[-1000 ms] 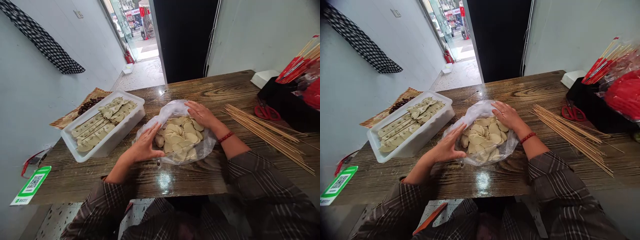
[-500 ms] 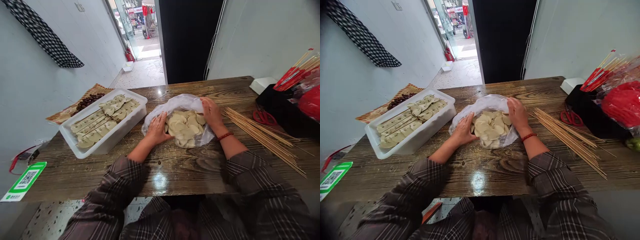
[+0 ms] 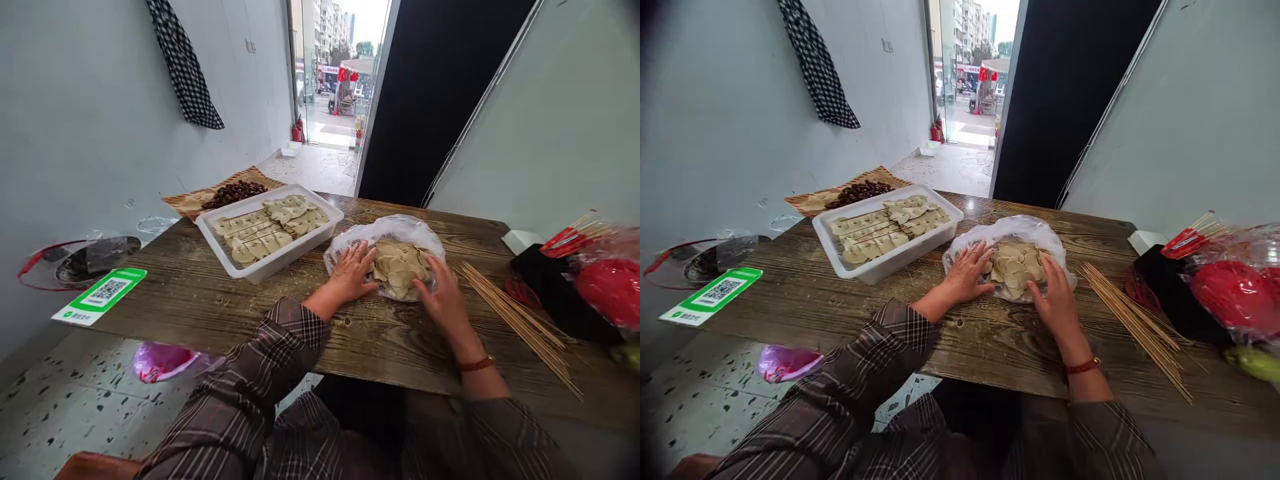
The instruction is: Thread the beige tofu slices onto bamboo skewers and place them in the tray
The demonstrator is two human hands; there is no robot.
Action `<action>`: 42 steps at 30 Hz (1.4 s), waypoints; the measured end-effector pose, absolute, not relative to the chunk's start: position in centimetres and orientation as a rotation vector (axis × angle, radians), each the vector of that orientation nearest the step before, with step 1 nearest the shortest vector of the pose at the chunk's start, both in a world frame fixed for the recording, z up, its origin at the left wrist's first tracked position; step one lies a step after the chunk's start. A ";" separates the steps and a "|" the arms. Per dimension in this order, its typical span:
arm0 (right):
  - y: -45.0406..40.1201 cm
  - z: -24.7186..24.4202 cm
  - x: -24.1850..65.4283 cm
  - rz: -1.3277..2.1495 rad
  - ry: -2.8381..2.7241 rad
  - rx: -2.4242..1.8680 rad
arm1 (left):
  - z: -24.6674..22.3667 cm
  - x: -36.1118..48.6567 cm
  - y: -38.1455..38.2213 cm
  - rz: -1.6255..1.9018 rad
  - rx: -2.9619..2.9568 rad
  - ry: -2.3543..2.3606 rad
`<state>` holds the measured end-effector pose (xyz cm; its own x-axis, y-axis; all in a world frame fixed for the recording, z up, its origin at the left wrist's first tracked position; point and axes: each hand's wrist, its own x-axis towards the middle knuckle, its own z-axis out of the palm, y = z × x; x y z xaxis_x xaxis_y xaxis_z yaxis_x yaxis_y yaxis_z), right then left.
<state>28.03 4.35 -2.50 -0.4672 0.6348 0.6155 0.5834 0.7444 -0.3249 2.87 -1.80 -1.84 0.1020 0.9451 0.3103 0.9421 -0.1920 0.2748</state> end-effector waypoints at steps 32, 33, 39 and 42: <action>-0.5 -1.7 34.3 0.165 -2.050 -1.249 | 0.4 3.5 -3.7 0.439 2.262 1.788; 0.6 -1.9 35.8 0.111 -2.042 -1.342 | 0.4 3.7 -3.9 0.440 2.251 1.820; 4.6 -3.3 42.2 -0.201 -2.079 -1.885 | -0.4 4.3 -4.0 0.479 2.216 1.902; 5.1 -3.4 42.4 -0.260 -2.109 -1.929 | -0.7 4.0 -3.9 0.522 2.182 1.912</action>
